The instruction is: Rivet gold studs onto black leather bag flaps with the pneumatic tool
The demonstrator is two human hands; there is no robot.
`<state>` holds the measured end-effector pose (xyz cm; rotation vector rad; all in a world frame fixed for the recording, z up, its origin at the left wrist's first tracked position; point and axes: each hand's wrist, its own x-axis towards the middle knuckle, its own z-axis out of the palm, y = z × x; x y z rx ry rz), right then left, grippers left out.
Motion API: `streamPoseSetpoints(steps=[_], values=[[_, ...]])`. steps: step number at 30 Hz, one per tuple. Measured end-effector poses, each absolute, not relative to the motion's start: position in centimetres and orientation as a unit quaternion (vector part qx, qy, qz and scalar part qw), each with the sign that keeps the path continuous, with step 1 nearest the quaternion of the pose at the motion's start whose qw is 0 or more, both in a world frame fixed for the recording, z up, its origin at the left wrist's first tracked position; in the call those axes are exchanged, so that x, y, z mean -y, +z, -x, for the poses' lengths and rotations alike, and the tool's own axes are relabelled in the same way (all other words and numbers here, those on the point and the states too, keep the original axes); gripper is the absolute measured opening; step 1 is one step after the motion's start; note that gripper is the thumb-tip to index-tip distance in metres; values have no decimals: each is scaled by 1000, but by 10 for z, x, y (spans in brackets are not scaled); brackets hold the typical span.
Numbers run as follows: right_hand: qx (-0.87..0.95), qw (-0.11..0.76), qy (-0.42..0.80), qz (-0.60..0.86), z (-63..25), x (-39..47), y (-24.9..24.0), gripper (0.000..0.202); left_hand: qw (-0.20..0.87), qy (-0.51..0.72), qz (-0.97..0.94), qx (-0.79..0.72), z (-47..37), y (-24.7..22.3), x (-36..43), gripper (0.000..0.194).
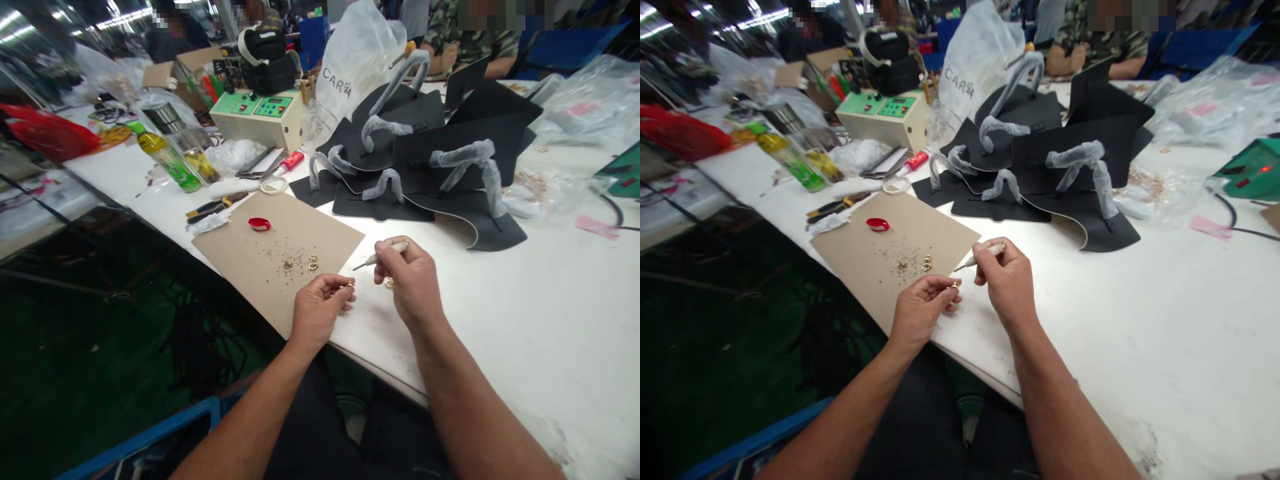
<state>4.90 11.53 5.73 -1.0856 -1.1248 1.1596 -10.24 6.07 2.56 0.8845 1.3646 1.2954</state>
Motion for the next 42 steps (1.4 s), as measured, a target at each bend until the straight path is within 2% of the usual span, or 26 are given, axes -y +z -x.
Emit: streamPoseSetpoints(steps=[6, 21, 27, 31, 37, 42], values=[[562, 496, 415, 516, -46, -111, 59, 22, 526, 583, -316, -532, 105, 19, -62, 25], [607, 470, 366, 526, -40, -108, 50, 22, 547, 592, -291, -515, 105, 18, -62, 36], [657, 458, 315, 509, -39, -106, 50, 17, 526, 598, -304, -522, 102, 13, -60, 31], [708, 437, 274, 482, -39, -106, 50, 16, 451, 584, -364, -568, 99, 7, -56, 21], [669, 443, 326, 499, -40, -108, 50, 33, 349, 549, -443, -617, 104, 9, -51, 18], [570, 493, 464, 466, -43, -110, 52, 40, 274, 525, -498, -633, 114, 21, -58, 22]])
